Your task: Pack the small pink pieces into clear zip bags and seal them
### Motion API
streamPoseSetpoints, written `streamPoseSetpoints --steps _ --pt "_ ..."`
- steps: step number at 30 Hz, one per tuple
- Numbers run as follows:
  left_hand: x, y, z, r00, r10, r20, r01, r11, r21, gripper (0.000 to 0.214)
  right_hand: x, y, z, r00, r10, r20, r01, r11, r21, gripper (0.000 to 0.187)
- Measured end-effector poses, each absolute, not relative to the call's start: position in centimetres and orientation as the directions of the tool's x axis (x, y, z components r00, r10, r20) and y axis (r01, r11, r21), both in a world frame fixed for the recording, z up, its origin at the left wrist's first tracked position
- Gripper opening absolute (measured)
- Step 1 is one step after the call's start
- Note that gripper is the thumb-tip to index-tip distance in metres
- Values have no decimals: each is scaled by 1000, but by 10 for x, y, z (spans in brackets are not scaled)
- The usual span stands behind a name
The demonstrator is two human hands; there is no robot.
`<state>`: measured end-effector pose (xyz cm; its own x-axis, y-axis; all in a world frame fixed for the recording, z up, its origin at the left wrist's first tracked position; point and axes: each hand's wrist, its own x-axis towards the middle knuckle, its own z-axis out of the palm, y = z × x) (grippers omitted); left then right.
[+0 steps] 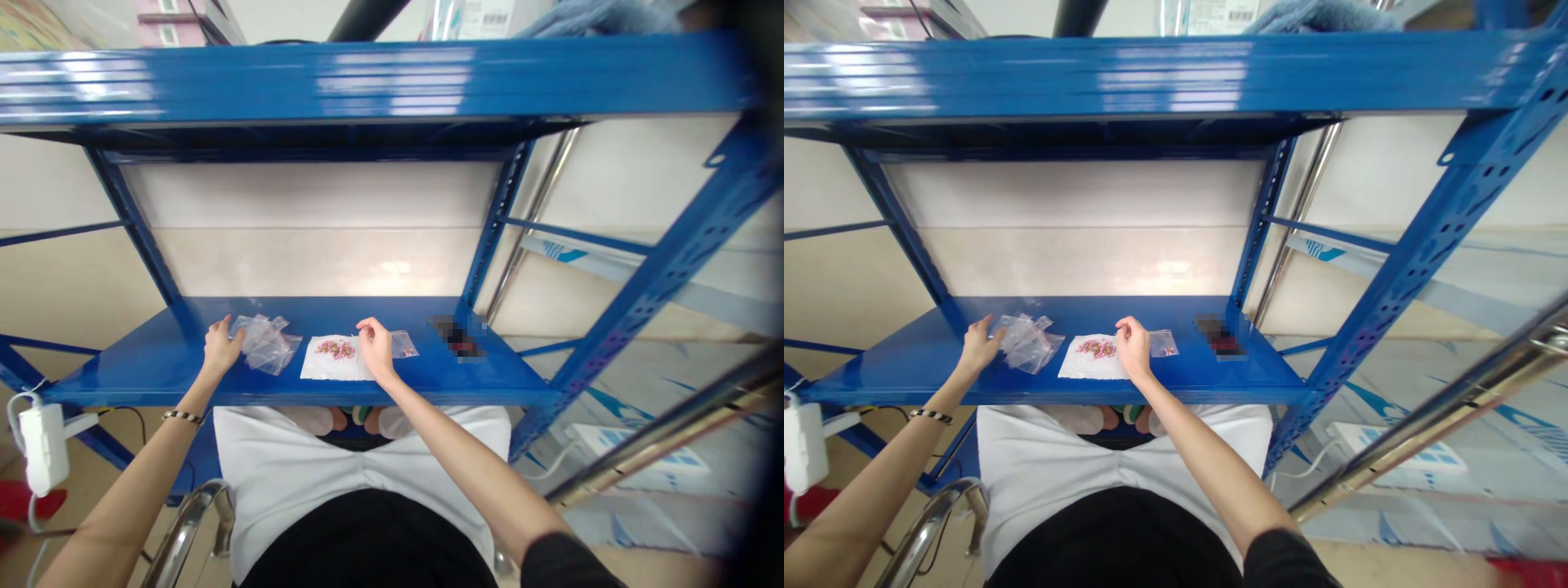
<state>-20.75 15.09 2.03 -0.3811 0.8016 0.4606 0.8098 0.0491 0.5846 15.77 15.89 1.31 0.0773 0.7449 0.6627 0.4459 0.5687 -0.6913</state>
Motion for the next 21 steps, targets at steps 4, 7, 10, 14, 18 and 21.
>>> streamPoseSetpoints --steps 4,7,10,14,18,21 --pt "-202 144 7 -164 910 381 911 -9 413 59 197 160 27 70 769 636 640 454 -620 26" --pt "-180 135 8 -73 955 288 913 -51 404 59 240 167 30 38 854 519 821 270 -504 26" --pt "-135 123 23 -95 881 464 898 -126 422 65 268 168 25 38 887 461 858 208 -470 24" --pt "-61 98 51 141 791 595 769 -466 437 63 270 162 17 37 907 419 881 169 -442 8" --pt "-16 55 58 294 741 603 644 -620 448 56 263 157 16 40 925 379 891 139 -432 13" --pt "-5 18 44 361 735 574 569 -661 489 54 262 153 17 52 930 364 902 113 -417 9"
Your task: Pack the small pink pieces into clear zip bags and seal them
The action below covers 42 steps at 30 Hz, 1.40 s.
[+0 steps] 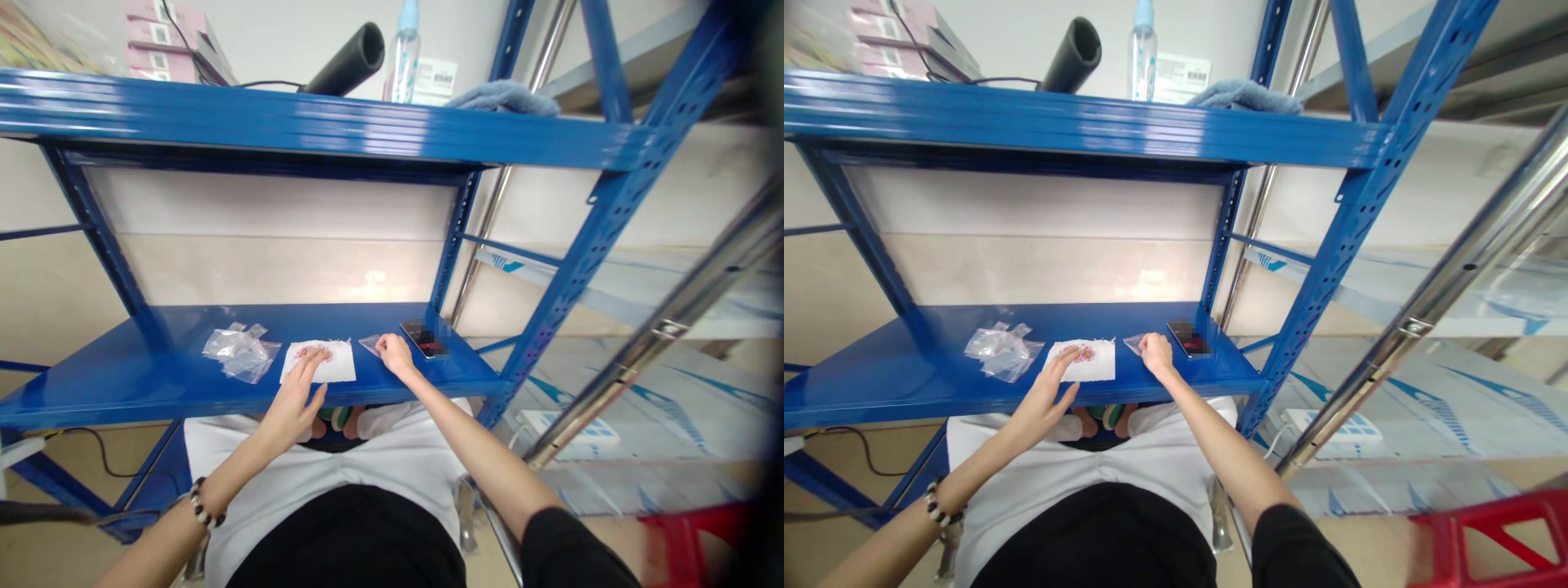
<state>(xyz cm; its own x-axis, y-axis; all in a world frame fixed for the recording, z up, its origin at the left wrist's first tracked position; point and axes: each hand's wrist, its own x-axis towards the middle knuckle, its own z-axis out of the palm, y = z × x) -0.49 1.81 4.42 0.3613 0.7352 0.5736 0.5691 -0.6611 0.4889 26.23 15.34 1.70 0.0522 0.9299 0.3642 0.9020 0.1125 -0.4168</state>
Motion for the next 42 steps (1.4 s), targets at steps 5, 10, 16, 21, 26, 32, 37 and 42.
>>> streamPoseSetpoints --steps 5,10,16,21,26,32,37,42 --pt "5 -19 20 415 781 467 506 -624 596 54 263 151 18 64 941 331 917 76 -392 10" --pt "18 -27 11 459 781 423 393 -605 692 51 264 152 27 61 950 308 924 63 -377 14" --pt "12 -19 3 326 909 261 125 -315 941 36 242 91 35 -114 862 494 880 319 -352 12" --pt "5 -6 10 76 986 150 -131 -139 982 38 217 9 33 -314 686 657 663 653 -366 9" --pt "4 -2 4 343 937 -72 -187 143 972 45 209 -13 28 -422 650 631 560 735 -382 10" --pt "-5 2 -6 349 936 -50 -158 112 981 37 208 0 12 -480 661 577 551 738 -388 10" --pt "-8 -4 -5 317 946 -70 -77 99 992 34 211 1 8 -537 646 542 504 761 -409 9" --pt "-5 -3 -6 344 936 -80 -47 102 994 34 210 6 2 -493 693 526 485 721 -495 7"
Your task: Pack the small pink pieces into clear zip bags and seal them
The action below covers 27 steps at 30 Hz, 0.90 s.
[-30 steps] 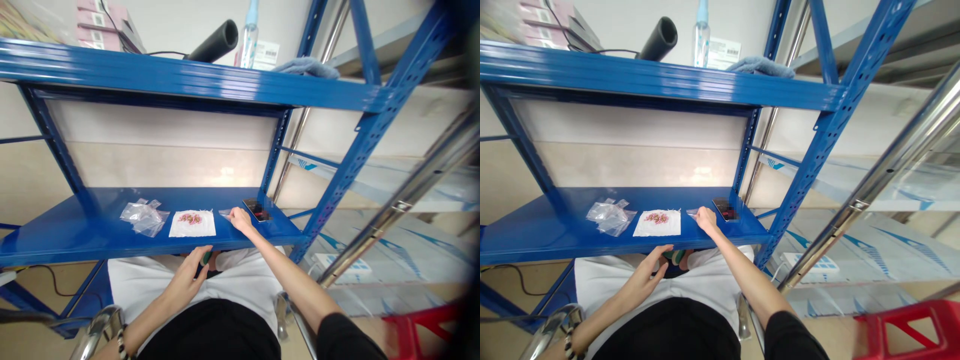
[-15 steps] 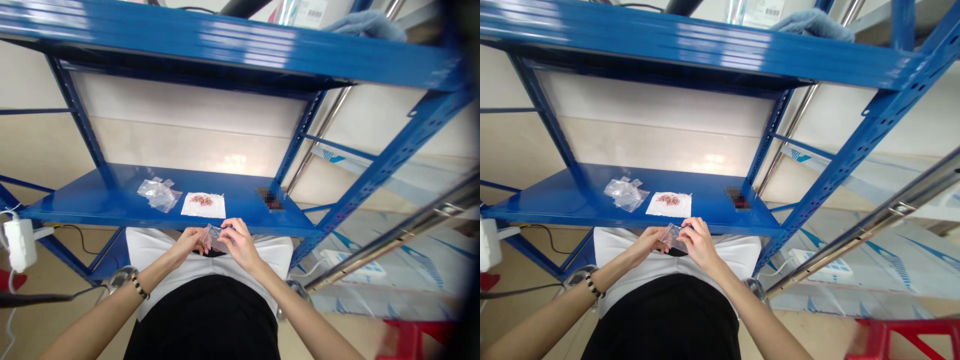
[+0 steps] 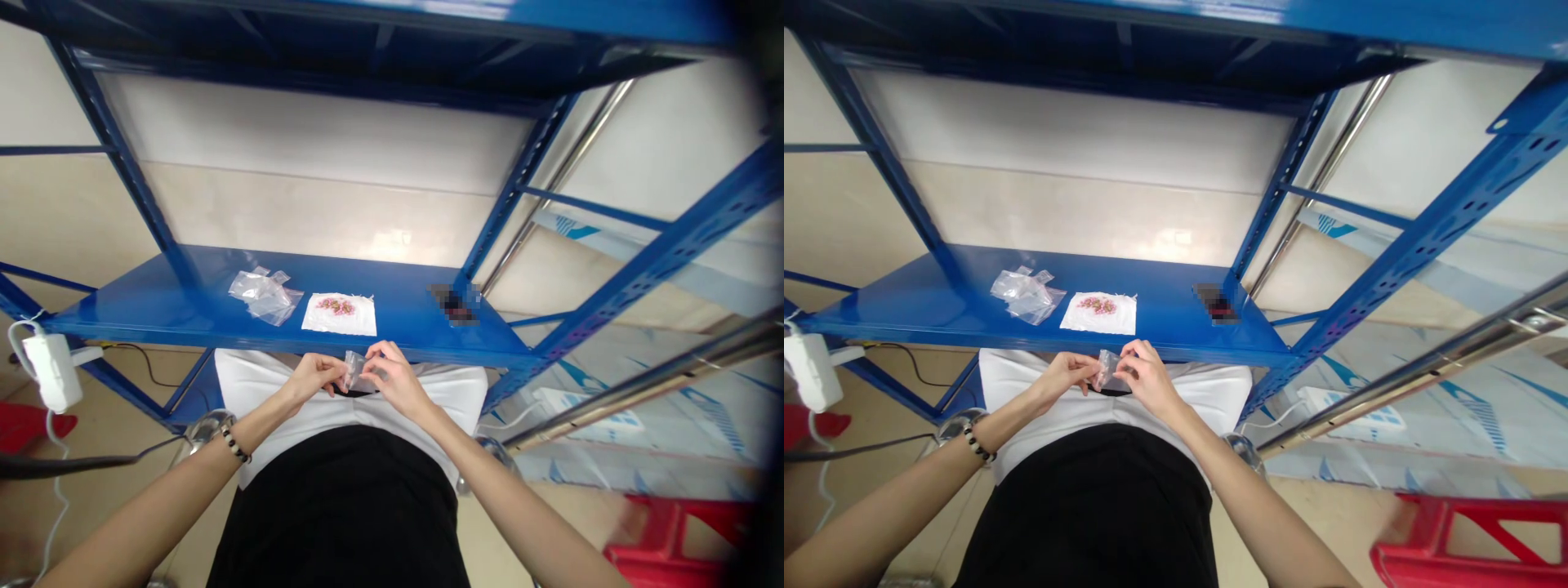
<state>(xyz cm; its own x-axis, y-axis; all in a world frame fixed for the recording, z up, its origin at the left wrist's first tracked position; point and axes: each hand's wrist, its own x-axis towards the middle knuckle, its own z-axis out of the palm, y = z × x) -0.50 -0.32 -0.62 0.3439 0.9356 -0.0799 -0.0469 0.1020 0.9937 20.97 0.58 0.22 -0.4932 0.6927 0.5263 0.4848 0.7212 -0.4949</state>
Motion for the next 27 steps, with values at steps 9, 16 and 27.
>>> streamPoseSetpoints --steps 9,16,27 --pt "-9 1 -10 366 929 -52 -70 83 994 30 189 -8 -3 -313 804 506 418 595 -687 15" --pt "-6 1 -20 428 904 -7 3 7 1000 29 183 -11 -14 -302 863 405 300 490 -818 17" --pt "0 -8 -18 434 901 -9 193 -84 978 33 187 0 -23 -434 886 164 75 217 -973 22"
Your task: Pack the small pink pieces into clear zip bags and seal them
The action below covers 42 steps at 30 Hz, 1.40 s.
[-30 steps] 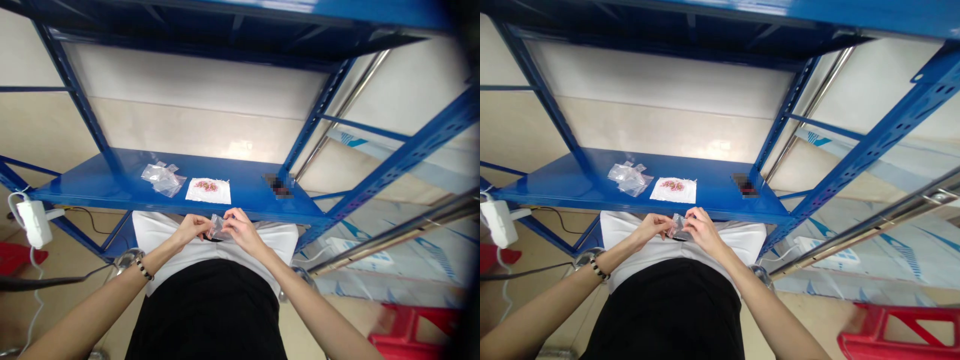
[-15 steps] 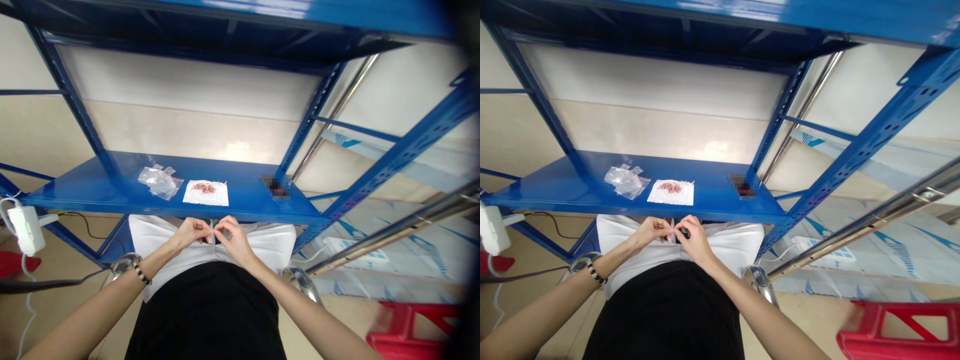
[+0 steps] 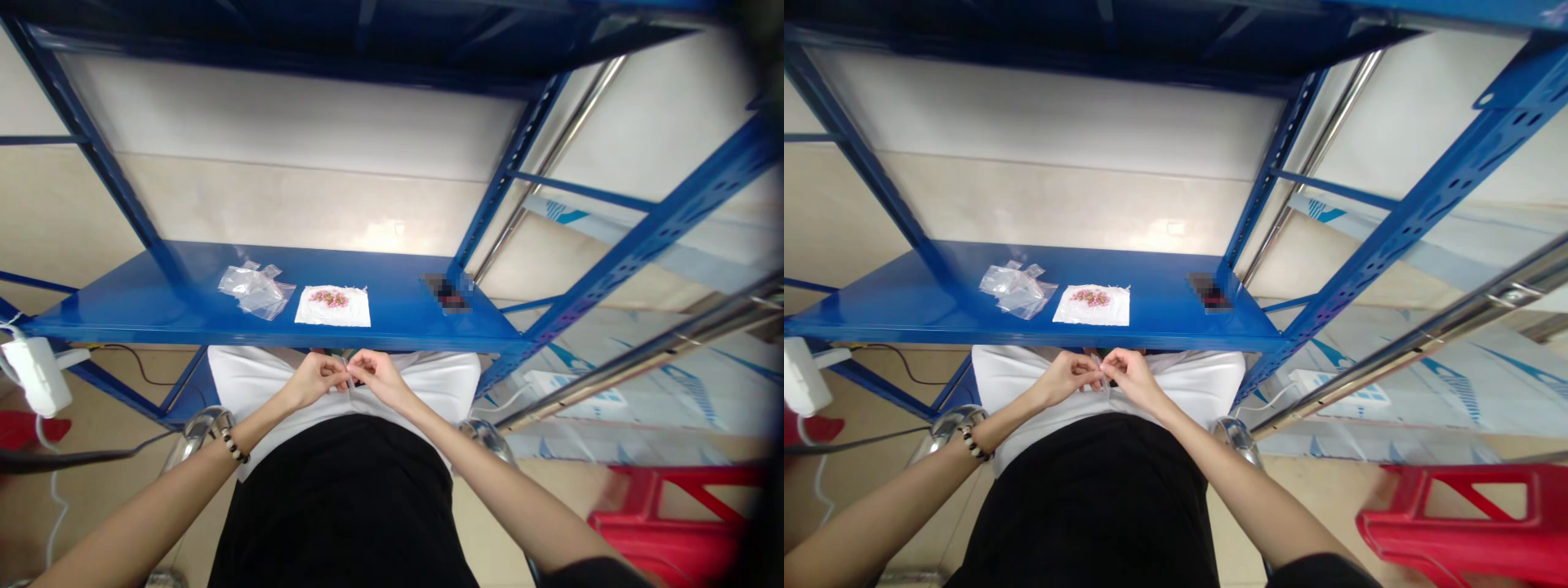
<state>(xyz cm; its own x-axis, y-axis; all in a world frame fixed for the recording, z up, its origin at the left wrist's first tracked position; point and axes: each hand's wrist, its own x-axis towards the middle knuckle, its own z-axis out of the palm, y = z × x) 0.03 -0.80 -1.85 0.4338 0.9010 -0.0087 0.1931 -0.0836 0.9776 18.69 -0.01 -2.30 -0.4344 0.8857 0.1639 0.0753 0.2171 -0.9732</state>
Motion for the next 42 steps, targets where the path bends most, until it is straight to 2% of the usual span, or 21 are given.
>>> streamPoseSetpoints --steps 5,9,13,17,22,26,30,34,38,42 --pt "1 -10 -16 440 898 -9 198 -87 976 25 189 1 -23 -434 880 193 204 305 -930 16" --pt "4 -8 -16 352 935 46 257 -144 955 16 191 3 -25 -432 883 182 381 362 -851 11" --pt "5 -11 -20 308 945 112 336 -218 916 15 192 0 -25 -465 870 166 425 384 -820 9" --pt "3 -17 -22 330 939 93 366 -218 905 13 192 -7 -23 -496 861 106 340 306 -889 7" --pt "2 -18 -14 468 883 -44 262 -91 961 8 188 -11 -11 -586 804 98 132 214 -968 11" --pt "2 -15 -8 562 827 -13 164 -95 982 17 188 -8 -1 -633 772 63 60 129 -990 13" --pt "5 -17 -7 534 844 51 139 -147 979 18 191 -8 -3 -621 784 10 146 127 -981 12" --pt "8 -19 -17 461 885 63 172 -158 972 12 190 -9 -12 -532 842 87 300 284 -911 8" --pt "7 -18 -23 363 928 84 316 -207 926 10 191 -6 -16 -416 894 170 517 386 -764 10" --pt "8 -19 -18 275 932 237 462 -344 818 15 194 -3 -13 -343 914 215 607 391 -692 14"
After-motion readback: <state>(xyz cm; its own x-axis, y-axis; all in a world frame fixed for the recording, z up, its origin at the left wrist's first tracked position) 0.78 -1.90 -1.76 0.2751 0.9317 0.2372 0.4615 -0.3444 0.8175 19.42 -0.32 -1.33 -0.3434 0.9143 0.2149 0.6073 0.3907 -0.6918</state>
